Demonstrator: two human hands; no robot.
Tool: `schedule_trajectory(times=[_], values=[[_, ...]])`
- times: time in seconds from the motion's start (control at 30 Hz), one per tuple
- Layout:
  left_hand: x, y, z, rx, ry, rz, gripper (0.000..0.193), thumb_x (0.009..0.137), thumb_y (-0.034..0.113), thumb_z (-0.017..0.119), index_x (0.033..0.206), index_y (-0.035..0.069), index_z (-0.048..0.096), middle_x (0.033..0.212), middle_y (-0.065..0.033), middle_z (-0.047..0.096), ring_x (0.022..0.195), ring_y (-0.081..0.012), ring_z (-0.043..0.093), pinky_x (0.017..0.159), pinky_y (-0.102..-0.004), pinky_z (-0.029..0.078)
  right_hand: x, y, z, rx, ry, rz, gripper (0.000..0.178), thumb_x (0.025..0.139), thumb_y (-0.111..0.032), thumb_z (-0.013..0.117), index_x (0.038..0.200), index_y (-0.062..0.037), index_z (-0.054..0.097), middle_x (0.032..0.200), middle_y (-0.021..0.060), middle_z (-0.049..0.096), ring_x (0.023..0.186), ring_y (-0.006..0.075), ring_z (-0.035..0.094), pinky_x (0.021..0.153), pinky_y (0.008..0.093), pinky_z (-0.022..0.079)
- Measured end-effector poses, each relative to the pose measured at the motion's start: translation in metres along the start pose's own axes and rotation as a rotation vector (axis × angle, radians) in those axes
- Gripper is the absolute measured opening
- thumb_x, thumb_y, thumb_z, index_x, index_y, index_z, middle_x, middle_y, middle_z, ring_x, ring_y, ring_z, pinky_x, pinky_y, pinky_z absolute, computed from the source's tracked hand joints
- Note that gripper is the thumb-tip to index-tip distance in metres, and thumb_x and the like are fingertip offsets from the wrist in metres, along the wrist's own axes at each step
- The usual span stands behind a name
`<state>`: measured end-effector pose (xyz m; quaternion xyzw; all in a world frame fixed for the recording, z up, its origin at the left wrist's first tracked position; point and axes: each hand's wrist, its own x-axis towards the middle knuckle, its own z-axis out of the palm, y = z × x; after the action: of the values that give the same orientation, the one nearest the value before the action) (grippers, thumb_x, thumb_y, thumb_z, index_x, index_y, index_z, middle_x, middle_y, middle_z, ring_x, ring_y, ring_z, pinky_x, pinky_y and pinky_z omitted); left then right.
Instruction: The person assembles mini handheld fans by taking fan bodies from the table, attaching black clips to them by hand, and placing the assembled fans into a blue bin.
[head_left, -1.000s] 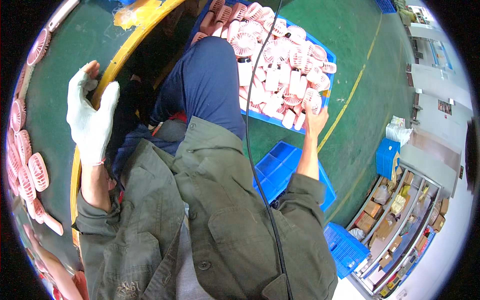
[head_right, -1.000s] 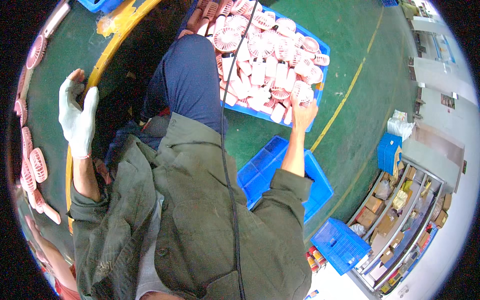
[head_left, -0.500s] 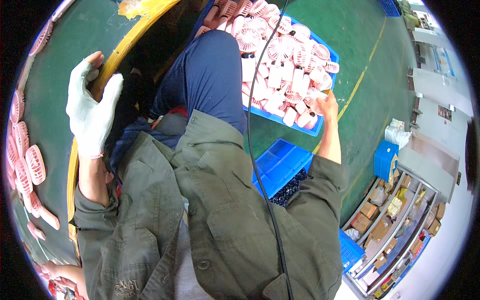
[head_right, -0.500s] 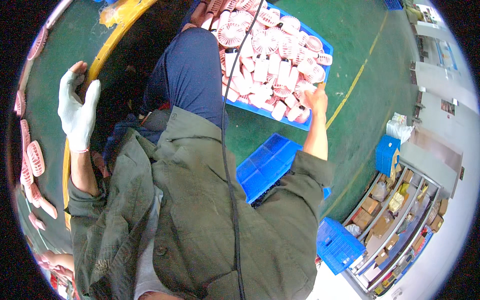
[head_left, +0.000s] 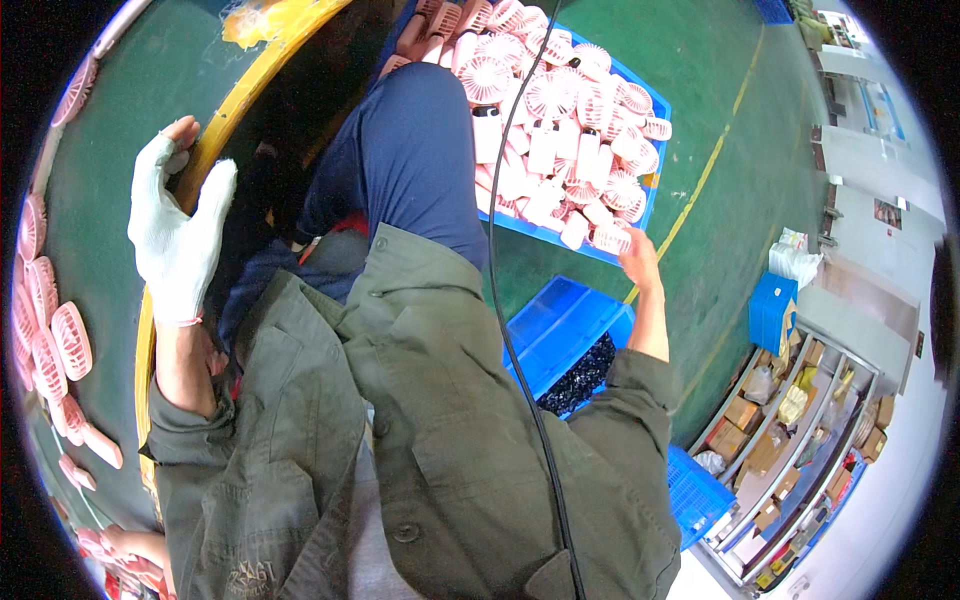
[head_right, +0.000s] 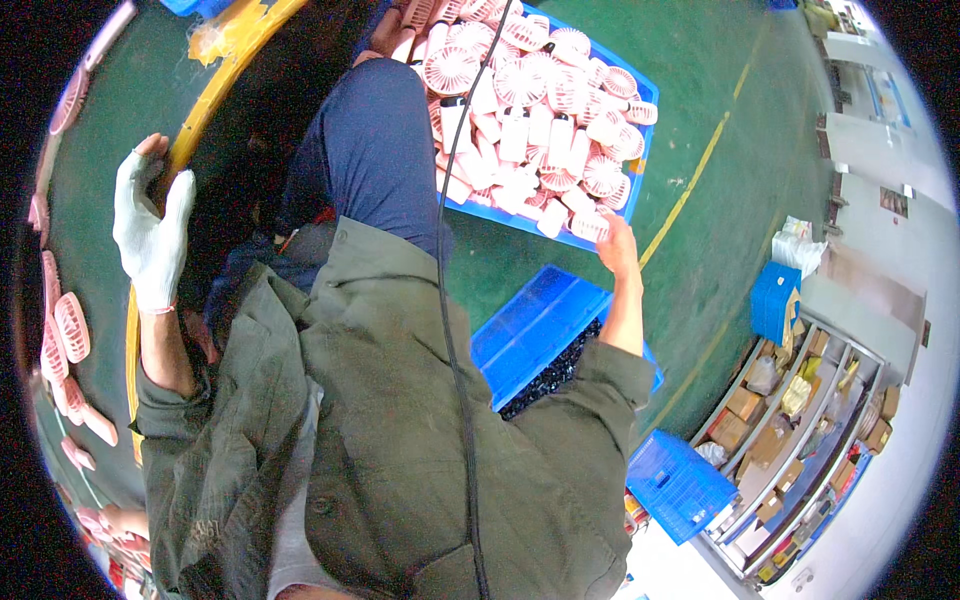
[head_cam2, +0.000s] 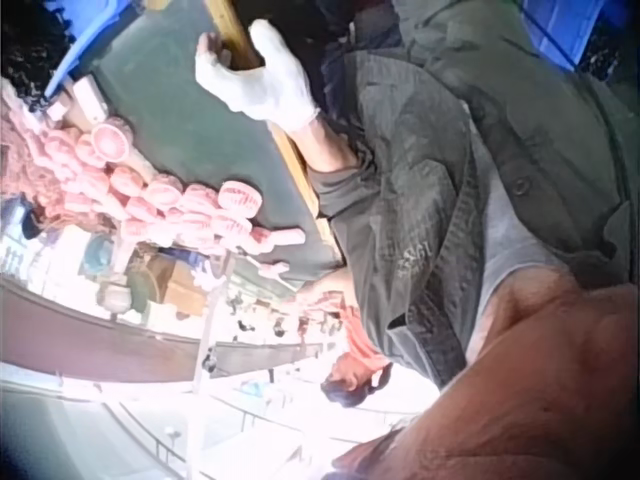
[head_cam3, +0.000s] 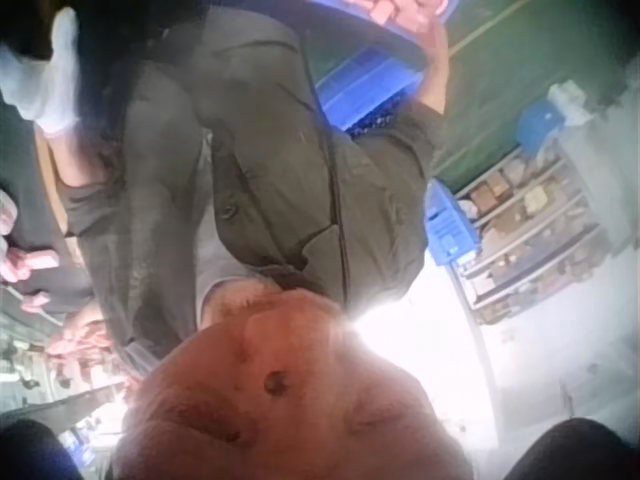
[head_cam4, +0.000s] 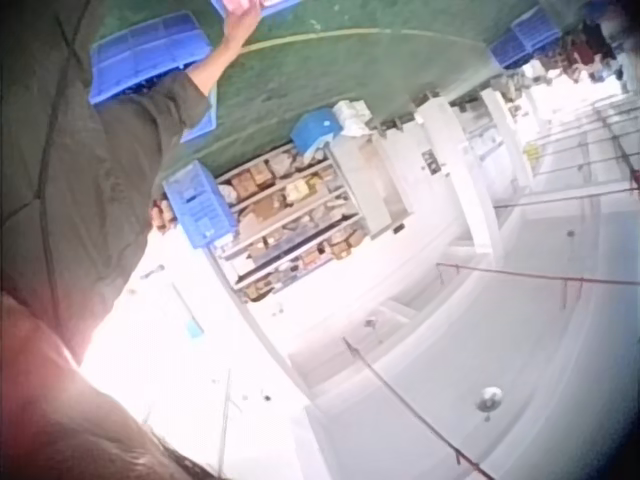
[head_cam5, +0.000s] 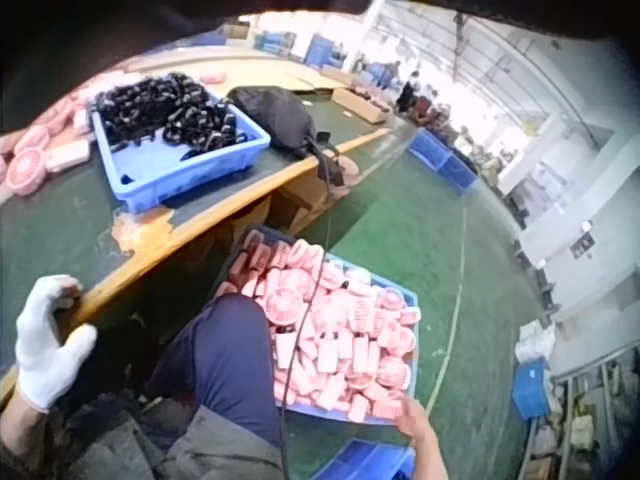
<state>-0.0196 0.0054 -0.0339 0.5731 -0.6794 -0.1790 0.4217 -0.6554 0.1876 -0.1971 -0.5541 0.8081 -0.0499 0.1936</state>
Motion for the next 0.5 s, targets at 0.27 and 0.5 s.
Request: schedule_trajectory(times=[0.27, 0.5], values=[[-0.006, 0.005, -0.030, 0.093, 0.014, -0.053, 0.041, 0.080, 0.006, 0.069, 0.120, 0.003, 0.058, 0.114, -0.0094, 0.063, 0.103, -0.0178, 0.060, 0.095, -0.0305, 0.045, 0.026, -0.110, 0.034, -0.686, -0.099, -0.390, 0.033, 0.067, -0.002, 0.067, 0.100, -0.0069, 0.063, 0.104, 0.0193, 0.060, 0.099, 0.0374, 0.057, 0.082, 0.0449, 0.050], [-0.012, 0.018, -0.062, 0.192, -0.049, -0.099, 0.046, 0.074, 0.016, 0.074, 0.116, 0.005, 0.058, 0.108, -0.0118, 0.061, 0.099, -0.0225, 0.062, 0.090, -0.0322, 0.048, 0.083, -0.064, 0.032, -0.767, -0.498, -0.201, 0.033, 0.084, -0.008, 0.051, 0.115, -0.0013, 0.058, 0.103, 0.0249, 0.061, 0.098, 0.0367, 0.060, 0.078, 0.0478, 0.048]])
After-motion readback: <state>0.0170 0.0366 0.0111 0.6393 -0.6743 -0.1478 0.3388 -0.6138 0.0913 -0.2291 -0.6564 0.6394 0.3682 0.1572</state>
